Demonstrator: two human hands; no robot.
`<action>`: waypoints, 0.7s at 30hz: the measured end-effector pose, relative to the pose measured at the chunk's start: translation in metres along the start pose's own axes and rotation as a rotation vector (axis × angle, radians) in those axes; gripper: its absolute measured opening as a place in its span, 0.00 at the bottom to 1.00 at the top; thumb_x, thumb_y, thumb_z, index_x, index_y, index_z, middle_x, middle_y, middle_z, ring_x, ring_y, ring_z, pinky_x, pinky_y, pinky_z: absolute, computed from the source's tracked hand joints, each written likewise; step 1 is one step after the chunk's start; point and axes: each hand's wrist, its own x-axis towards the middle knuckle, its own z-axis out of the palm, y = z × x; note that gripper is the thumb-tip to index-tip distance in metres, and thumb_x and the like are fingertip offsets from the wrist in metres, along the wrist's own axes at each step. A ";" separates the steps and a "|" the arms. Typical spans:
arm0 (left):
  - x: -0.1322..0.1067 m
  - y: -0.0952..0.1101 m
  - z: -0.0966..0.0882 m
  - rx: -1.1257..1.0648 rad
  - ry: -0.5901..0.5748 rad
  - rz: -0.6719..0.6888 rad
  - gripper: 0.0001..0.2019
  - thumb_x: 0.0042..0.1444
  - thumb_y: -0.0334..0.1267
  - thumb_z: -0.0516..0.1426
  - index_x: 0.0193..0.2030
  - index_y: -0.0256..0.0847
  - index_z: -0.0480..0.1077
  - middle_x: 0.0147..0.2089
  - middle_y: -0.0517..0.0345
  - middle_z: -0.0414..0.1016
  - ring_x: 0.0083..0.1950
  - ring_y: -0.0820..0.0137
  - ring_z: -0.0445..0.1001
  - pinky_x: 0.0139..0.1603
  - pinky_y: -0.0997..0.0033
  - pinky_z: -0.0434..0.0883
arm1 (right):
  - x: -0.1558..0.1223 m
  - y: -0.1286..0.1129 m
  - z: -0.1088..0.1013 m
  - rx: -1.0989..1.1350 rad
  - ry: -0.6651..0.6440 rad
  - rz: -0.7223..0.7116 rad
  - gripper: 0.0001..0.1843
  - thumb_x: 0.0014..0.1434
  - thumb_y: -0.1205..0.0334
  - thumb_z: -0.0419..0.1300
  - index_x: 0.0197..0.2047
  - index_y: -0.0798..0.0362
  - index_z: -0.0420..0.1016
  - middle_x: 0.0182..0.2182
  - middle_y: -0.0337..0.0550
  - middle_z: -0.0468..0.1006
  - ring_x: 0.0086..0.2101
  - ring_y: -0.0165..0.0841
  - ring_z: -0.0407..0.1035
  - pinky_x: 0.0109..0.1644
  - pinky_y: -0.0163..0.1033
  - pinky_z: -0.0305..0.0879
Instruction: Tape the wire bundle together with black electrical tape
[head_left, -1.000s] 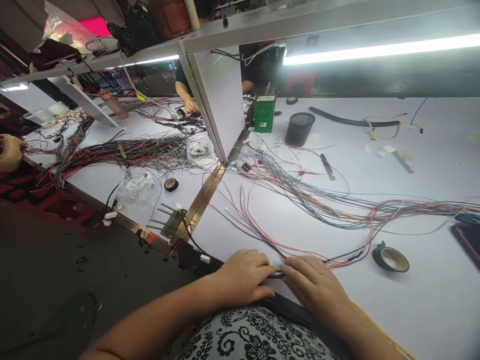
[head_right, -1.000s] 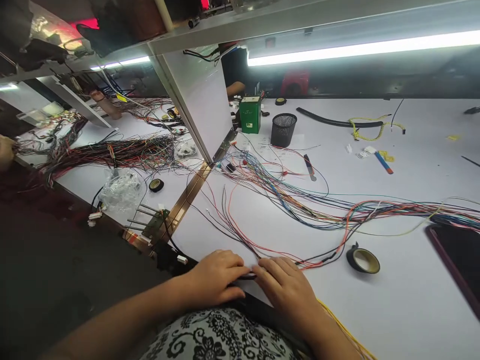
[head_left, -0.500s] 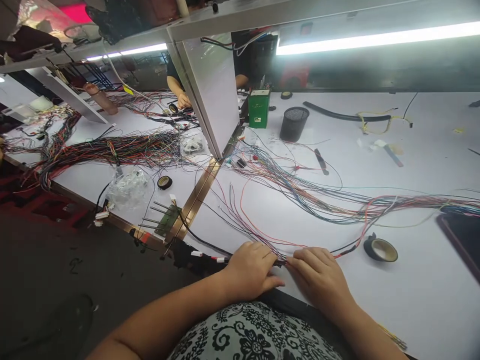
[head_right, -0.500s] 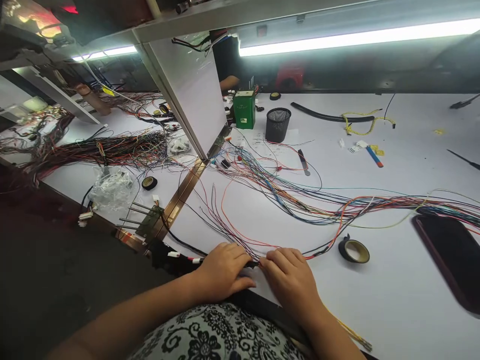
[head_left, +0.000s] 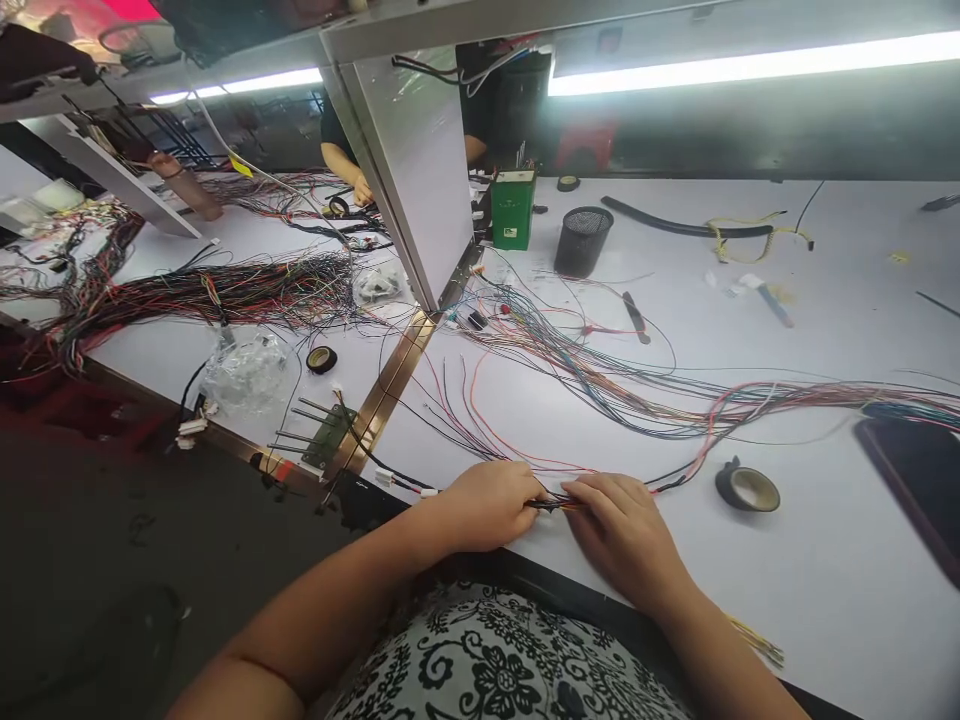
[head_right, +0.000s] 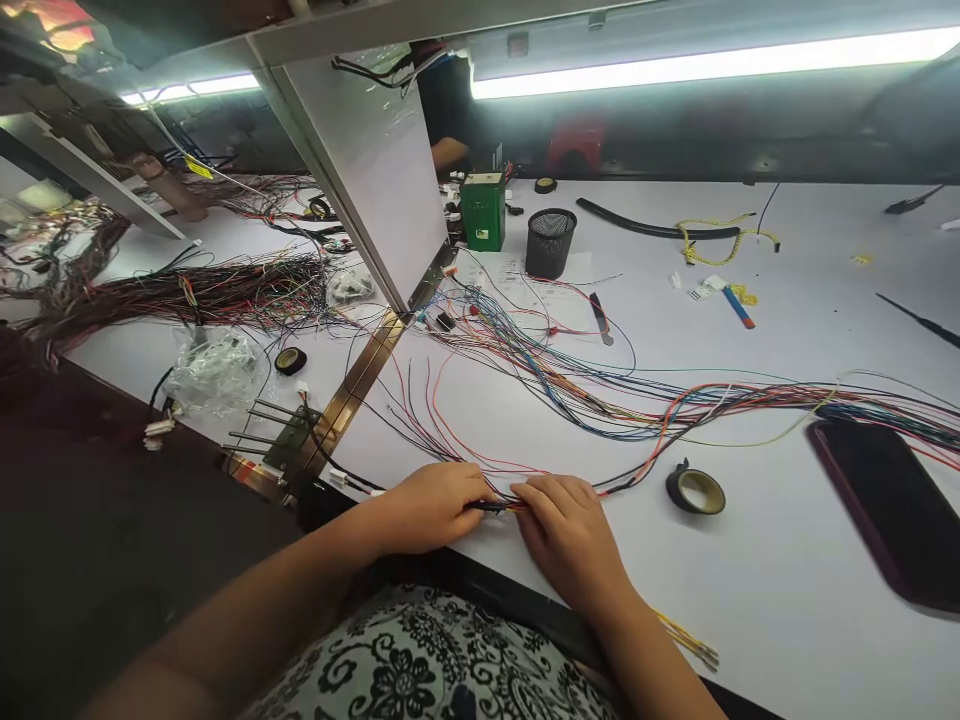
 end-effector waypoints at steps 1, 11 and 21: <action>0.002 0.002 -0.005 0.002 -0.042 -0.004 0.13 0.57 0.32 0.52 0.45 0.42 0.74 0.42 0.54 0.76 0.44 0.64 0.73 0.44 0.67 0.68 | 0.000 -0.001 0.000 -0.003 -0.001 0.002 0.14 0.60 0.68 0.57 0.50 0.51 0.69 0.42 0.44 0.77 0.43 0.37 0.68 0.48 0.47 0.62; 0.030 -0.015 -0.026 -0.440 -0.434 -0.173 0.13 0.49 0.34 0.52 0.40 0.42 0.74 0.28 0.63 0.73 0.32 0.71 0.69 0.33 0.74 0.64 | 0.002 0.000 -0.012 0.089 -0.109 0.003 0.16 0.60 0.67 0.52 0.52 0.51 0.67 0.35 0.43 0.75 0.36 0.36 0.68 0.41 0.45 0.64; 0.043 -0.023 -0.032 -0.486 -0.566 -0.156 0.08 0.51 0.36 0.53 0.37 0.40 0.70 0.28 0.62 0.71 0.27 0.72 0.66 0.29 0.72 0.62 | 0.001 0.004 -0.011 -0.003 -0.067 -0.009 0.18 0.59 0.69 0.54 0.53 0.50 0.65 0.42 0.46 0.76 0.41 0.40 0.69 0.45 0.47 0.65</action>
